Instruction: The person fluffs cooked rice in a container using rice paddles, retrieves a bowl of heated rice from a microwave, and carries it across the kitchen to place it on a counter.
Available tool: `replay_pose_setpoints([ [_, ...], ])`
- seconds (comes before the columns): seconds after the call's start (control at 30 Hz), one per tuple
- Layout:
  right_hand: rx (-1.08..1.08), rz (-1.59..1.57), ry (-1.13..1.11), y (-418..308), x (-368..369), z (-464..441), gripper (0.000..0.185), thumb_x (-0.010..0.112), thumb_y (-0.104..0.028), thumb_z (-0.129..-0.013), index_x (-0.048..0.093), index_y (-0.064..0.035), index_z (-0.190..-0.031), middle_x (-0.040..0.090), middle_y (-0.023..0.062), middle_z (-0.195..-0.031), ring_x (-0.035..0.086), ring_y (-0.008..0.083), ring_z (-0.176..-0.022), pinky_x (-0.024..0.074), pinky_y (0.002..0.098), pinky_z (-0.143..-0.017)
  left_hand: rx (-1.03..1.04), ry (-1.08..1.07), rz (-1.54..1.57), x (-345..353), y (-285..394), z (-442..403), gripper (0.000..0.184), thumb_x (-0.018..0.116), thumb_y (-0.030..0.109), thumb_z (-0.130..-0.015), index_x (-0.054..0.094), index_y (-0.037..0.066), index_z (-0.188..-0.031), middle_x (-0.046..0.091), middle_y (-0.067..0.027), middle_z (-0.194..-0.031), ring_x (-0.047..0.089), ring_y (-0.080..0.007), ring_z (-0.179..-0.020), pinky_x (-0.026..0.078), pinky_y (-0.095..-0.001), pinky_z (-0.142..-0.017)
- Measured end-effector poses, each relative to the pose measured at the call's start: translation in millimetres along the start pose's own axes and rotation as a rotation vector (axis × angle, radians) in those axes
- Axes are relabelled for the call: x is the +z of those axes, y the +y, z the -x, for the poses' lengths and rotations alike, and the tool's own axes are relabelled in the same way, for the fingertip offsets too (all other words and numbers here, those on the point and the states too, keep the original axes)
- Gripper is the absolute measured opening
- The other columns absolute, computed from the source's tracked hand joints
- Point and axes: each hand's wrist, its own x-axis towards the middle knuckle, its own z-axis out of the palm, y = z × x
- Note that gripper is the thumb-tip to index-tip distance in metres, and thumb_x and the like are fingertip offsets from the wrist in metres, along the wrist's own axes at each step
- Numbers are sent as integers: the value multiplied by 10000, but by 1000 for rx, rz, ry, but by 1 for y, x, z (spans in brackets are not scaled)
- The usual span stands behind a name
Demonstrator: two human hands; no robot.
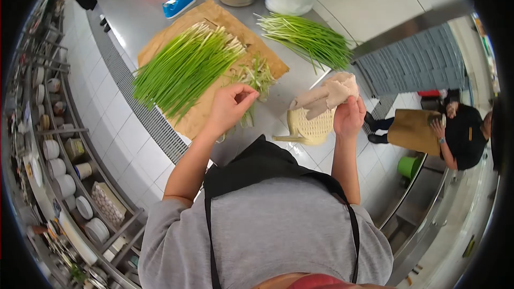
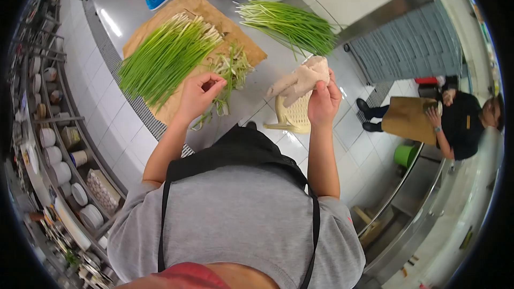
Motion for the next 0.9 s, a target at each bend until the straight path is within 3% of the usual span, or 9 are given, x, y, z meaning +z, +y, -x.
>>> replay_pose_setpoints([
  [0.17,-14,207,-232,30,11,-43,174,487,-51,-832,559,69,-936,447,104,-1122,414,185,-1063,325,319,-895,-108,162,-65,-7,-13,8,99,612,104,-758,602,6,-766,512,-7,-573,429,-53,-502,339,-205,-448],
  [0.23,19,205,-260,46,14,-57,149,509,-37,-821,581,56,-911,440,97,-1125,415,172,-1038,306,287,-890,-10,317,-233,-15,-12,4,85,616,90,-742,605,11,-773,523,-37,-582,450,-87,-490,359,-225,-449],
  [0.33,83,110,-214,57,26,-75,110,555,-53,-786,587,50,-808,509,70,-937,467,135,-884,350,254,-786,162,522,-511,-40,-22,-23,84,608,91,-726,613,27,-780,554,-102,-649,520,-190,-513,418,-287,-493],
  [0.43,158,742,-624,61,5,-99,102,554,-46,-730,528,39,-681,476,52,-685,467,116,-662,360,262,-593,137,573,-803,-70,-40,-58,89,592,123,-733,631,61,-784,568,-117,-744,561,-257,-659,450,-346,-589],
  [0.53,-143,985,-879,62,-1,-102,140,548,-61,-671,460,35,-619,389,69,-547,402,167,-495,307,310,-468,83,573,-980,-81,-48,-80,90,601,138,-720,636,74,-773,567,-115,-774,558,-273,-738,455,-371,-633],
  [0.57,-124,1008,-847,58,-2,-105,138,548,-68,-646,463,33,-606,419,86,-550,382,231,-472,305,328,-447,71,572,-1018,-81,-50,-83,89,605,139,-714,636,76,-769,566,-113,-777,555,-274,-752,456,-376,-639],
  [0.67,24,960,-730,53,-16,-123,153,591,-109,-667,510,18,-643,467,96,-597,412,265,-513,356,326,-482,12,543,-1101,-83,-52,-88,84,602,135,-707,632,70,-751,567,-104,-773,552,-278,-771,459,-381,-651],
  [0.77,-380,1134,-755,60,7,-124,161,646,-140,-676,584,-9,-744,514,89,-704,488,233,-584,409,297,-528,-43,527,-977,-89,-60,-90,92,591,119,-703,624,59,-764,585,-105,-774,565,-275,-753,461,-364,-647],
  [0.9,-367,949,-623,72,45,-130,213,656,-121,-699,611,-38,-890,543,85,-847,546,190,-718,442,256,-614,-98,573,-627,-82,-7,-78,114,589,102,-725,610,37,-817,613,-90,-760,580,-184,-676,458,-293,-625],
])
